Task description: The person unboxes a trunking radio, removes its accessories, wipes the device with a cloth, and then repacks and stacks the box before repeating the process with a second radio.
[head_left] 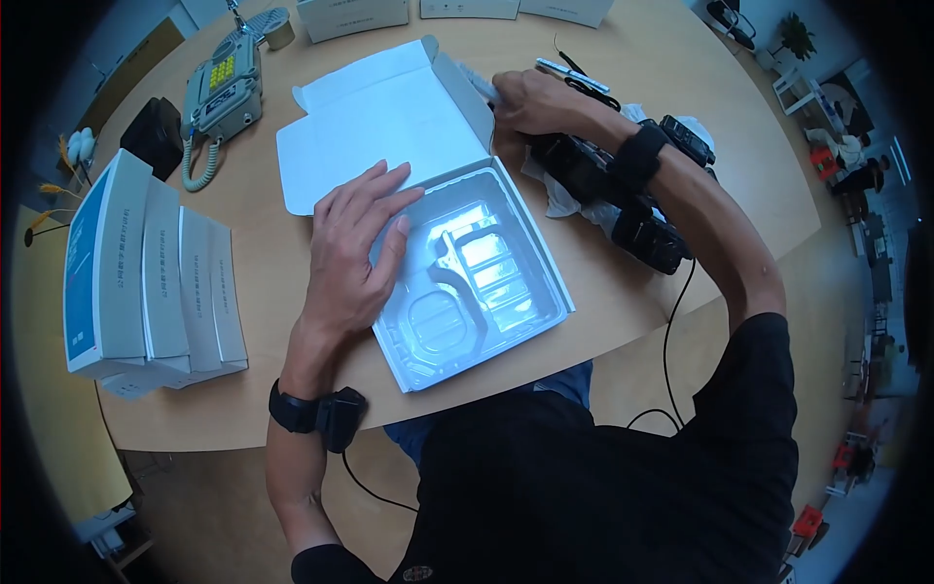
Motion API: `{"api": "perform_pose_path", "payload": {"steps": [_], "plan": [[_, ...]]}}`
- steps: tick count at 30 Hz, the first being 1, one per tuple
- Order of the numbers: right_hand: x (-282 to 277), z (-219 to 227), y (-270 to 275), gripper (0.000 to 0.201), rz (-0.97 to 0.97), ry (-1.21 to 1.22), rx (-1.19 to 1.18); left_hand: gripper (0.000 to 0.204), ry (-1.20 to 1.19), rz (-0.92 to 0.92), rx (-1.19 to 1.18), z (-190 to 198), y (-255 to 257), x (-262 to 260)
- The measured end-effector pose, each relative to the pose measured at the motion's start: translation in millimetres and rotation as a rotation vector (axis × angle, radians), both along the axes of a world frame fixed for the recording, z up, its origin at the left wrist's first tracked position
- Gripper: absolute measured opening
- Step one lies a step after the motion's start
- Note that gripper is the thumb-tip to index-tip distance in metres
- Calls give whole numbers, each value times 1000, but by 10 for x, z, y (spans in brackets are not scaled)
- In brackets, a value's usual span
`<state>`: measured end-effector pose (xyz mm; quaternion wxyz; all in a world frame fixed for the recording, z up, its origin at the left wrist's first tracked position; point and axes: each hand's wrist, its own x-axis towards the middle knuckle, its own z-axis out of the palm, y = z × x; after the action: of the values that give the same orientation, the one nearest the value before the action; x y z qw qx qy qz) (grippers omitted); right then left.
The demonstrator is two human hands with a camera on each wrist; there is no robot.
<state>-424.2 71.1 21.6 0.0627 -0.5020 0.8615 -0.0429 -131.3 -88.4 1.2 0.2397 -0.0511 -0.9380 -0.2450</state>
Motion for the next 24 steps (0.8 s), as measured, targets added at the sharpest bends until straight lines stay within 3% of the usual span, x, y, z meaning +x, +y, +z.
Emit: {"api": "perform_pose_path", "payload": {"steps": [2, 3, 5, 8, 9, 11, 12, 14, 15, 16, 18, 19, 20, 22, 24], "plan": [[124, 245, 56, 27, -204, -115, -259, 33, 16, 5, -20, 14, -6, 17], [173, 369, 93, 27, -195, -111, -257, 33, 20, 13, -18, 30, -4, 15], [308, 625, 230, 19, -138, -489, -653, 34, 121, 36, 188, 79, 28, 9], [679, 1262, 404, 24, -180, -588, -610, 39, 121, 106, 373, 332, 54, -60], [713, 1284, 401, 24, -180, -598, -605, 44, 170, 90, 409, 447, 107, -151], [793, 1290, 367, 27, 64, -960, -801, 50, 295, 65, 417, 588, 274, -406], [899, 1319, 344, 27, 66, -975, -801, 50, 284, 75, 414, 639, 273, -478], [1116, 1351, 328, 28, 112, -952, -817, 43, 58, -145, 393, 700, 237, -595], [1012, 1220, 344, 31, 198, -963, -827, 29, -7, -195, 503, 664, 192, -625], [1052, 1215, 406, 31, 193, -970, -842, 29, -19, -198, 494, 694, 173, -567], [1183, 1257, 553, 32, -25, -756, -790, 21, -100, 46, 216, 785, 131, -378], [1177, 1246, 640, 31, -107, -669, -779, 14, -63, 74, -29, 768, 95, -292], [1181, 1230, 690, 31, -110, -677, -781, 14, -72, 74, -31, 750, 95, -215], [1178, 1219, 740, 31, -155, -683, -597, 7, 21, 80, -412, 738, 114, -86], [1187, 1130, 738, 32, -100, -587, -578, 6, -77, 88, -500, 756, 163, -15]]}}
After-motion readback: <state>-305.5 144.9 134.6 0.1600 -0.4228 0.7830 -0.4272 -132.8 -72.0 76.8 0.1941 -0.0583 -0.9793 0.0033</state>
